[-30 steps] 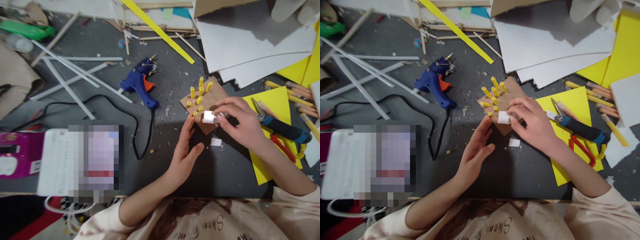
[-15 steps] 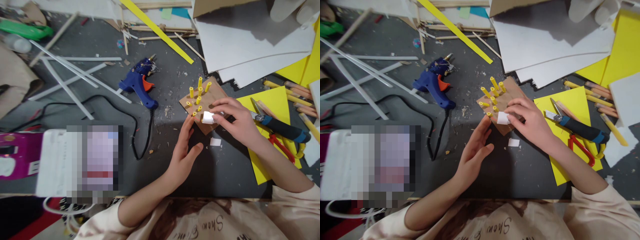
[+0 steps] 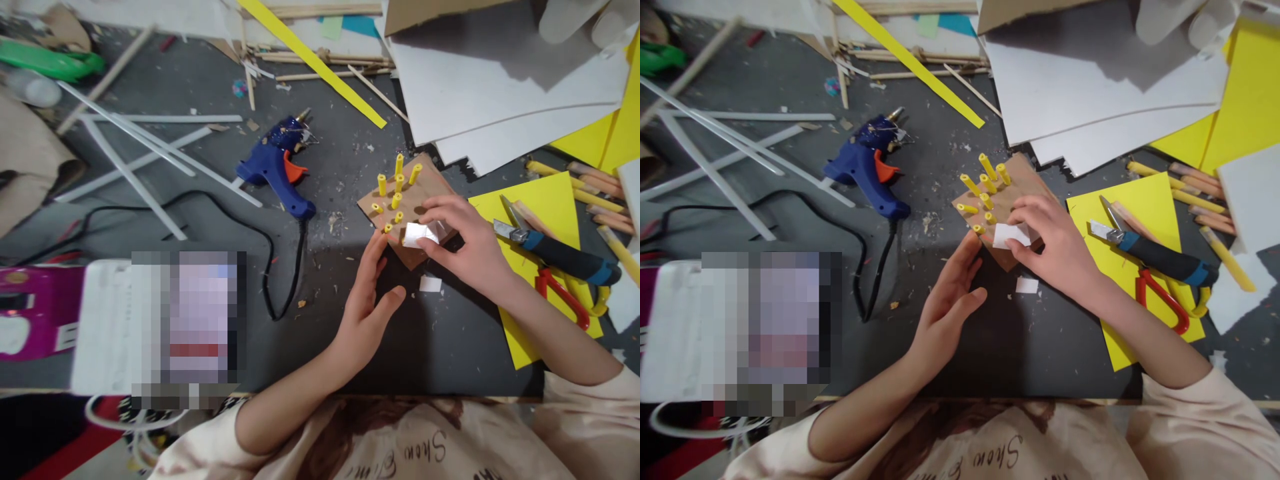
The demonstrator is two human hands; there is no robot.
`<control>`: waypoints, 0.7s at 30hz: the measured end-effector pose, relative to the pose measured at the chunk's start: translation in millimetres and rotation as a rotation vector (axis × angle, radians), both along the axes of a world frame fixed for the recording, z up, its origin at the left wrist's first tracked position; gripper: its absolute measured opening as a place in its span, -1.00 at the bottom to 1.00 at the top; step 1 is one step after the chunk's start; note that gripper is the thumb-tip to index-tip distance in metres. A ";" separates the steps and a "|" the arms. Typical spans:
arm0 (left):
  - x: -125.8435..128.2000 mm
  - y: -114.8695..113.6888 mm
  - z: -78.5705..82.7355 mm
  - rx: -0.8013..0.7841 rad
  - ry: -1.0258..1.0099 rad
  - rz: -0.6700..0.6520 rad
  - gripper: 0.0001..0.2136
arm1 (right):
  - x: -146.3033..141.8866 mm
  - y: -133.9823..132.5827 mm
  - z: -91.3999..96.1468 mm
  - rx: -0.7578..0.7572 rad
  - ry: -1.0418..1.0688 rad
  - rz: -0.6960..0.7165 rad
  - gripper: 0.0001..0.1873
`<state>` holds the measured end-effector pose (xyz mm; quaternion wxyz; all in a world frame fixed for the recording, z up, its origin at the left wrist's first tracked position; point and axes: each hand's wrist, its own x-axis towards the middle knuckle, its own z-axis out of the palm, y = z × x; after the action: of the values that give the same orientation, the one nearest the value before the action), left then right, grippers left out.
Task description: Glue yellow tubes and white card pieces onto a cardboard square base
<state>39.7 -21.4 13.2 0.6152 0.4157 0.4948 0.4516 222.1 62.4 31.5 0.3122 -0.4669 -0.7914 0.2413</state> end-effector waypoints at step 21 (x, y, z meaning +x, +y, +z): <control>-0.3 1.1 0.0 -0.007 -0.011 0.000 -0.47 | -0.8 -9.2 -2.1 0.232 -0.064 0.109 -0.73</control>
<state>39.4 -20.3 13.2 0.6194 0.4109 0.4929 0.4523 221.3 53.3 29.4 0.3251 -0.3915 -0.8477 0.1496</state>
